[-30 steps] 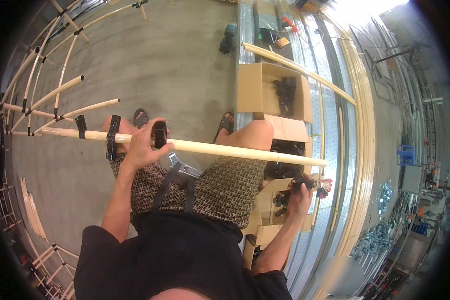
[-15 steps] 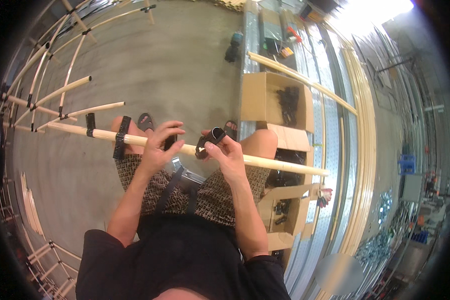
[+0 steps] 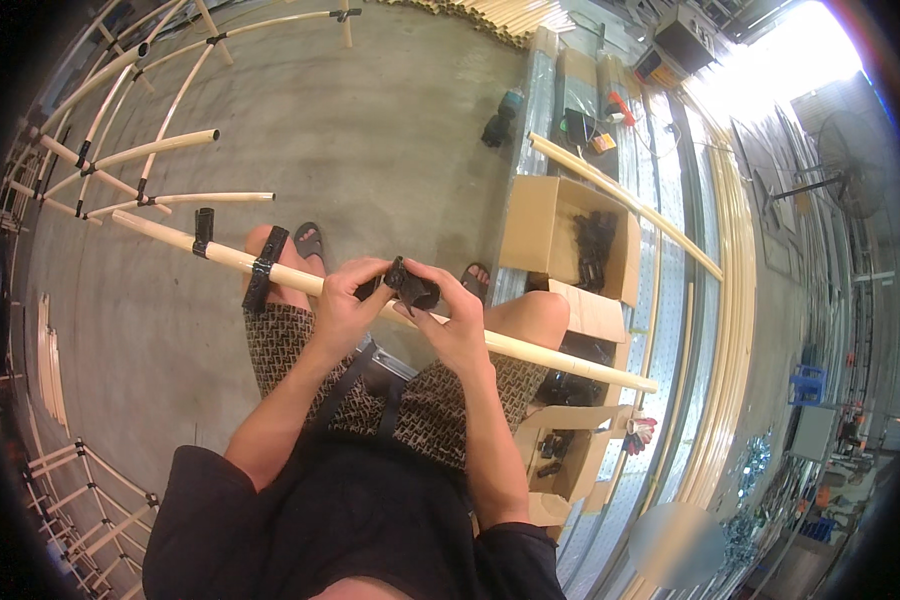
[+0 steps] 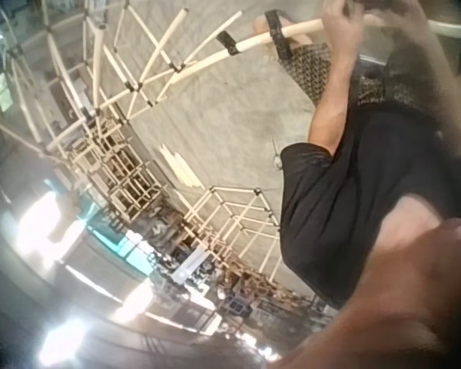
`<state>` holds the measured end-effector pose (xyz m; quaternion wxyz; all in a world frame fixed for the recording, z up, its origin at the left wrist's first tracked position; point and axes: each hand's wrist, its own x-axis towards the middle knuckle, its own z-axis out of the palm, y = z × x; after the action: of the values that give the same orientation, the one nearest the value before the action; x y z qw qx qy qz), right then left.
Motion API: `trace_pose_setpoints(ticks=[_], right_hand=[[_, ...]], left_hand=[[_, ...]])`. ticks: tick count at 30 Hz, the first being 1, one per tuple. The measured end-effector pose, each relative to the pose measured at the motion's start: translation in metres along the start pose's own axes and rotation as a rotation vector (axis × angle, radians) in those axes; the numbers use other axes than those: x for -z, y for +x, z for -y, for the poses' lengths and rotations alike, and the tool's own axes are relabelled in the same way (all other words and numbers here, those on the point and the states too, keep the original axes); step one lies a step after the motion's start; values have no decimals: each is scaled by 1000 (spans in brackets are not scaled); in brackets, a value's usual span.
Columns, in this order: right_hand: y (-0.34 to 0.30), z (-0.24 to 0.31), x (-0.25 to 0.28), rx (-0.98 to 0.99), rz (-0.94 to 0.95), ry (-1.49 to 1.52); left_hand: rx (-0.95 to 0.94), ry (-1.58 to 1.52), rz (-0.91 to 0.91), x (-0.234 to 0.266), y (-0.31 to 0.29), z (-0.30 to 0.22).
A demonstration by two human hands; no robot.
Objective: The person attaches plastic connectors to a long beige pipe while sitting. They take the connectors from a cardboard box, slide them onto the pipe, and position them by hand.
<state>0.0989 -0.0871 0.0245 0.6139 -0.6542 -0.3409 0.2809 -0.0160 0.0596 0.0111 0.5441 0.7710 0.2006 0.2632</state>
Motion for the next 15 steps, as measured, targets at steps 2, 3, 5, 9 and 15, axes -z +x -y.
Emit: trace_pose_setpoints(ticks=[2, 3, 5, 9, 15], right_hand=[[-3, 3, -4, 131, -59, -207], [-4, 4, -7, 225, -90, -321], [-6, 6, -12, 388, -178, -499], [-5, 7, -22, 433, -292, -490], [-8, 2, -30, 515, -259, -524]], left_hand=[[-47, 28, -46, -4, -1, 1], [-68, 51, -72, -6, -1, 2], [-112, 90, -111, -10, -1, 3], [-143, 57, -150, -15, -2, 6], [-58, -164, -146, -14, -7, 22]])
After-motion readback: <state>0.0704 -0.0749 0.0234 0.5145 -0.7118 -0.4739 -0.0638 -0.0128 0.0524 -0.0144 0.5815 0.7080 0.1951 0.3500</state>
